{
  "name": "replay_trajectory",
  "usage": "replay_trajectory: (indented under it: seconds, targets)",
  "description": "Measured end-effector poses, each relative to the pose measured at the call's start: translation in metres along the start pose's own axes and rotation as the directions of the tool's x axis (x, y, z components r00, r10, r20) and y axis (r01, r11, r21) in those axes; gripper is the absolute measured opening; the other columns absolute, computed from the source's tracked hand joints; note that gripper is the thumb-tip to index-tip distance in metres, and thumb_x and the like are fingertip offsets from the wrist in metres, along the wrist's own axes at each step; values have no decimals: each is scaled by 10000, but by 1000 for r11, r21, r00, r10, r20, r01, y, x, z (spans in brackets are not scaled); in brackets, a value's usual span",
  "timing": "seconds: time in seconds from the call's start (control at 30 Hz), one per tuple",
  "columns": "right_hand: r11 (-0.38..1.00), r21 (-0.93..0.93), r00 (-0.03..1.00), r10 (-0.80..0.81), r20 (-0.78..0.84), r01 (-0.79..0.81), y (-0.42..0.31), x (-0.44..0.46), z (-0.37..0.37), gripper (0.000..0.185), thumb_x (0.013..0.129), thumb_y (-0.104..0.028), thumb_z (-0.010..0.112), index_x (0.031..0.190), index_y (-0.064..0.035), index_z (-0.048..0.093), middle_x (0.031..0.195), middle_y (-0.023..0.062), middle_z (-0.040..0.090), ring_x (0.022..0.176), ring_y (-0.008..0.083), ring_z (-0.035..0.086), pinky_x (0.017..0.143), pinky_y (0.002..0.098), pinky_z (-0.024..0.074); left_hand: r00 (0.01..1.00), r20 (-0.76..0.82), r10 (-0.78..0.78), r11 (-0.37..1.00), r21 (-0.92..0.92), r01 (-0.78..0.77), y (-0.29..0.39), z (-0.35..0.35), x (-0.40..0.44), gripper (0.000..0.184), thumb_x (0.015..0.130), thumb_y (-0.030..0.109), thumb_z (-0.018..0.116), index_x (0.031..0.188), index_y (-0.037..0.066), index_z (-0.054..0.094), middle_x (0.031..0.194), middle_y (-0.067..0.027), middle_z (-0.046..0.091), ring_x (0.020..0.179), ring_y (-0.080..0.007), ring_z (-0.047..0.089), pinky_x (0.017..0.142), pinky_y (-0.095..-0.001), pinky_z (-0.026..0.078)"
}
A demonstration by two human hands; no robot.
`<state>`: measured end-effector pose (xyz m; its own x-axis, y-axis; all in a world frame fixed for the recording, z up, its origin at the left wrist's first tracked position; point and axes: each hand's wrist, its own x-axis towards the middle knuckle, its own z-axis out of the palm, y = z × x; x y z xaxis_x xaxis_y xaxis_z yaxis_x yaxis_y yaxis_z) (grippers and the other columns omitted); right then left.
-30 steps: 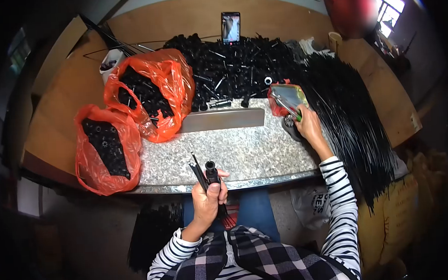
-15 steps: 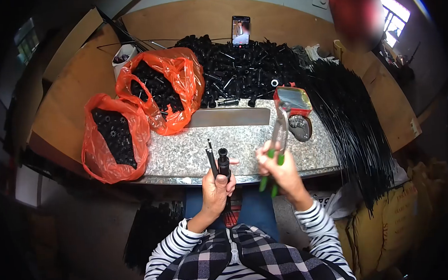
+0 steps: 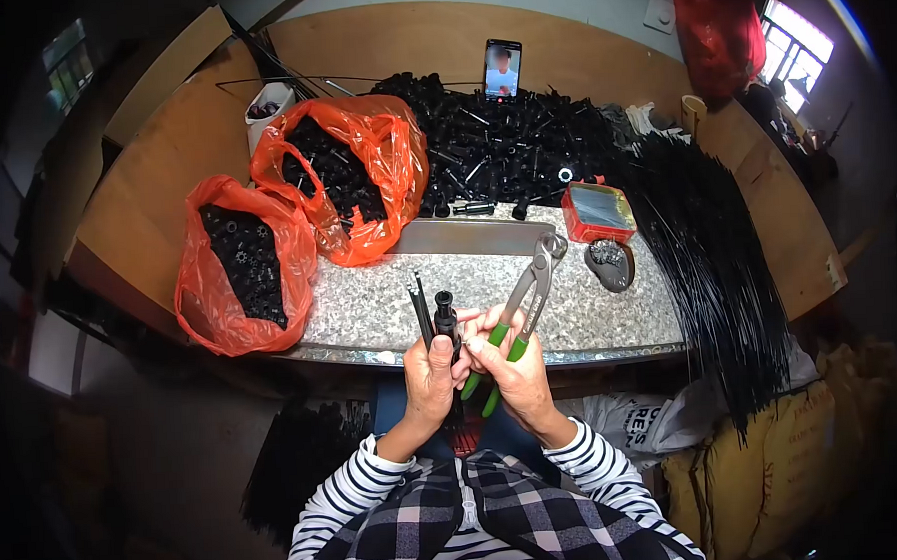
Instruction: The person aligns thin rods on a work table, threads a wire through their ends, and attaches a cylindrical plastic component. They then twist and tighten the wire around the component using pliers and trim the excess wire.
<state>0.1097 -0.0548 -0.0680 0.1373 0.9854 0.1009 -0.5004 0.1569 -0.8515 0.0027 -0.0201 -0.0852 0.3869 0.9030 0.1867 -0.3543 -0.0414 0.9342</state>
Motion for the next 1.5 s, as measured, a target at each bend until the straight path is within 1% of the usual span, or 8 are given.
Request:
replay_trajectory:
  seconds: [0.43, 0.53, 0.7, 0.77, 0.83, 0.93, 1.03, 1.5]
  targets:
    - [950, -288, 993, -109, 55, 120, -6, -2, -2, 265, 799, 89, 563, 937, -9, 359, 824, 134, 563, 677, 193, 615, 586, 303, 541, 997, 68, -42, 999, -8, 43, -1, -5, 0, 754, 853, 631, 375, 1144, -58, 474, 534, 50, 383, 447, -27, 356, 408, -182, 292]
    - [930, -362, 998, -58, 32, 66, -17, -1, 0, 247, 773, 34, 632, 892, -2, 418, 804, 86, 576, 691, 121, 582, 639, 249, 495, 990, 136, -24, 995, -97, 37, -3, -12, -1, 690, 875, 584, 389, 1166, -33, 493, 548, 57, 372, 466, -19, 335, 425, -176, 281]
    - [577, -769, 959, -226, 173, 275, -22, 9, -11, 257, 770, -85, 676, 937, 6, 503, 774, 37, 556, 646, 68, 533, 573, 214, 446, 996, 74, -59, 998, 13, 58, 2, -14, 3, 741, 859, 648, 321, 1112, -7, 556, 483, 61, 333, 412, -33, 331, 386, -196, 268]
    - [656, -754, 996, 38, 75, 31, -41, 5, -13, 151, 827, -60, 595, 949, 0, 530, 685, 10, 542, 576, 88, 531, 532, 231, 442, 996, 72, -54, 998, 36, 52, 5, -18, 7, 832, 855, 664, 263, 1078, -102, 497, 468, 50, 287, 379, -43, 288, 364, -200, 255]
    - [228, -927, 953, -19, 302, 298, -52, 4, -32, 133, 789, -20, 595, 866, 13, 491, 620, 122, 505, 465, 214, 504, 490, 312, 407, 999, 27, -39, 999, 7, 39, 5, -25, 8, 810, 860, 654, 272, 1062, -96, 503, 475, 46, 286, 384, -45, 273, 365, -200, 243]
    - [28, -963, 956, 122, 268, 267, -71, -2, -35, 156, 729, 36, 564, 778, 6, 418, 695, 224, 509, 637, 401, 517, 538, 387, 398, 1000, -2, -12, 997, -72, 12, 3, -31, 9, 731, 891, 598, 298, 1011, -72, 565, 473, 48, 331, 393, -27, 317, 370, -182, 266]
    - [-172, -926, 937, 166, 308, 335, -81, -3, -33, 162, 714, 40, 553, 796, -3, 420, 708, 219, 513, 702, 411, 528, 564, 419, 395, 1000, 16, -9, 996, -90, 10, 2, -33, 9, 731, 889, 598, 312, 1007, -77, 566, 479, 48, 331, 394, -24, 313, 367, -181, 261]
    - [-223, -855, 882, 165, 441, 469, -85, 4, -28, 187, 759, -16, 580, 818, -19, 403, 708, 178, 486, 676, 389, 518, 571, 432, 391, 998, 15, -68, 997, -21, 69, 9, -26, 2, 755, 864, 640, 325, 933, -75, 559, 486, 47, 325, 401, -33, 281, 384, -200, 242]
